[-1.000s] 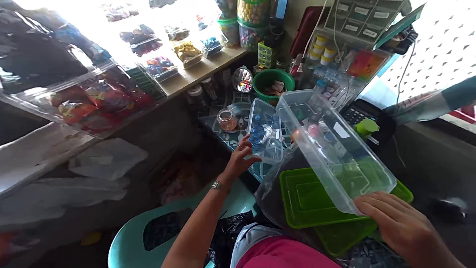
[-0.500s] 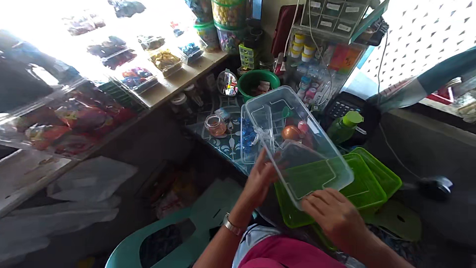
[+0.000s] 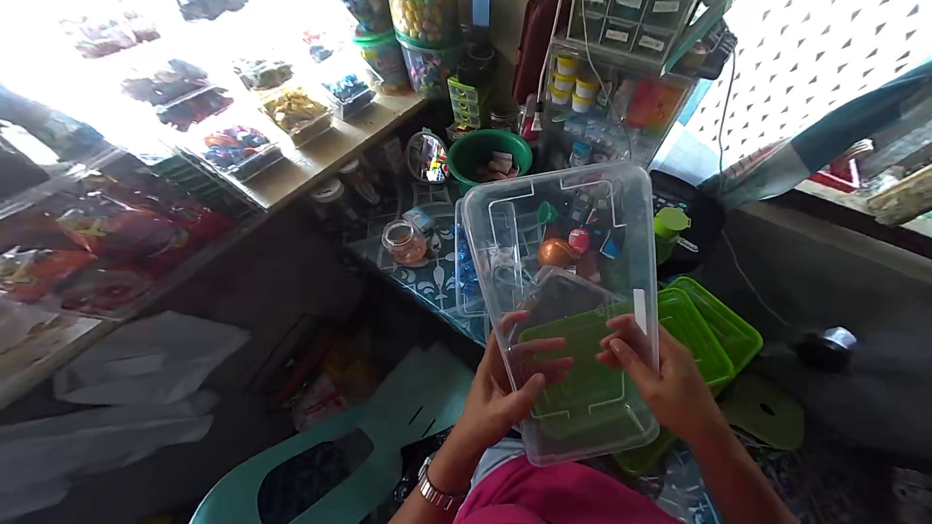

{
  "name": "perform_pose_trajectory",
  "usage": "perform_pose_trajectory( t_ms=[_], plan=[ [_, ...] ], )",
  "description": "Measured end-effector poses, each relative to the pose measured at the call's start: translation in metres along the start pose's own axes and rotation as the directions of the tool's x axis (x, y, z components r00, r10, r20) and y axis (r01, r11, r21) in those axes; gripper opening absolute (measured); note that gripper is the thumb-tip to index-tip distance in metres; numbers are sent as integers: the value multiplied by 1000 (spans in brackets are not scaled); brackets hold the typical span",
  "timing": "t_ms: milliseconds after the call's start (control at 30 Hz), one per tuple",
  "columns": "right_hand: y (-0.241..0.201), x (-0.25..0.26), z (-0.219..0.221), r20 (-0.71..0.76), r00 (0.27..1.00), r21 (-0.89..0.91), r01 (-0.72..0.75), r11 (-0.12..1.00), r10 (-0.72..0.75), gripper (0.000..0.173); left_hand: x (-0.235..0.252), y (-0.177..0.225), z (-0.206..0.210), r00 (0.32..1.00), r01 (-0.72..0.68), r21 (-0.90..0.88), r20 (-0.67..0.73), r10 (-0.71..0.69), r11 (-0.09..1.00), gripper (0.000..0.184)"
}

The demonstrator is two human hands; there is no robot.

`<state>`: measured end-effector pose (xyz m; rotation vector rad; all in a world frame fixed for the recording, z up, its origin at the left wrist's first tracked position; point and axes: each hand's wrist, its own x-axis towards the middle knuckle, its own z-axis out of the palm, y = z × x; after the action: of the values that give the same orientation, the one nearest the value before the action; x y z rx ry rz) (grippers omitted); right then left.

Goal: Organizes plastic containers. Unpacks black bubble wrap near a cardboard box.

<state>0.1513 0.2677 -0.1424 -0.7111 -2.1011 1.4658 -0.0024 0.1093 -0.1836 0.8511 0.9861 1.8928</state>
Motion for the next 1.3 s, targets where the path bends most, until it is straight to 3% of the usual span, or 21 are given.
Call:
perform_pose_trajectory(
  t_ms=[133,233,300,367,400,433,467,533,567,633,733,900,1067,1300],
  plan=[
    [-1,-5,0,-51,996,-51,74,996,-77,23,-2,3,3,999,-20,9,32,20,1000,73],
    [-3,-3,-4,-34,999,-21,41,999,-42,25,-2,7,2,997,-2,-30,71,4,1000,83],
    [-3,-1,-13,57,998,91,28,995,-33,44,-2,10,-1,995,5,-73,102,2,997,93],
    [4,3,-29,172,981,223,49,974,-89,82,-2,14,-7,993,9,-102,118,3,995,98],
    [9,5,-37,154,979,226,94,970,-131,90,-2,17,-9,994,16,-114,113,-3,993,100],
    [15,7,-46,110,978,123,163,979,-176,89,-2,21,-11,995,22,-117,101,-10,993,101],
    [23,8,-54,74,970,-88,237,968,-231,82,-2,23,-14,996,28,-128,92,-16,991,102],
    [39,5,-64,162,941,-487,337,805,-296,69,-2,25,-20,998,24,-158,60,-15,987,105],
    [45,1,-65,266,929,-560,365,743,-256,70,-2,24,-22,999,17,-170,43,-10,985,106],
    [55,-10,-59,410,908,-612,342,713,-84,89,-2,20,-28,999,-7,-193,40,14,981,104],
    [69,-22,-50,460,886,-686,311,658,61,100,-1,17,-32,998,-32,-279,34,44,960,100],
    [80,-30,-46,458,878,-676,444,589,-136,81,-1,20,-28,1000,-16,-435,-26,5,900,100],
    [80,-39,-52,481,795,-627,607,489,-370,29,1,23,-37,998,-30,-454,-60,3,890,95],
    [19,-24,-101,438,698,-678,670,302,-566,27,-2,46,-66,969,-168,-175,-210,130,970,96]
  ],
)
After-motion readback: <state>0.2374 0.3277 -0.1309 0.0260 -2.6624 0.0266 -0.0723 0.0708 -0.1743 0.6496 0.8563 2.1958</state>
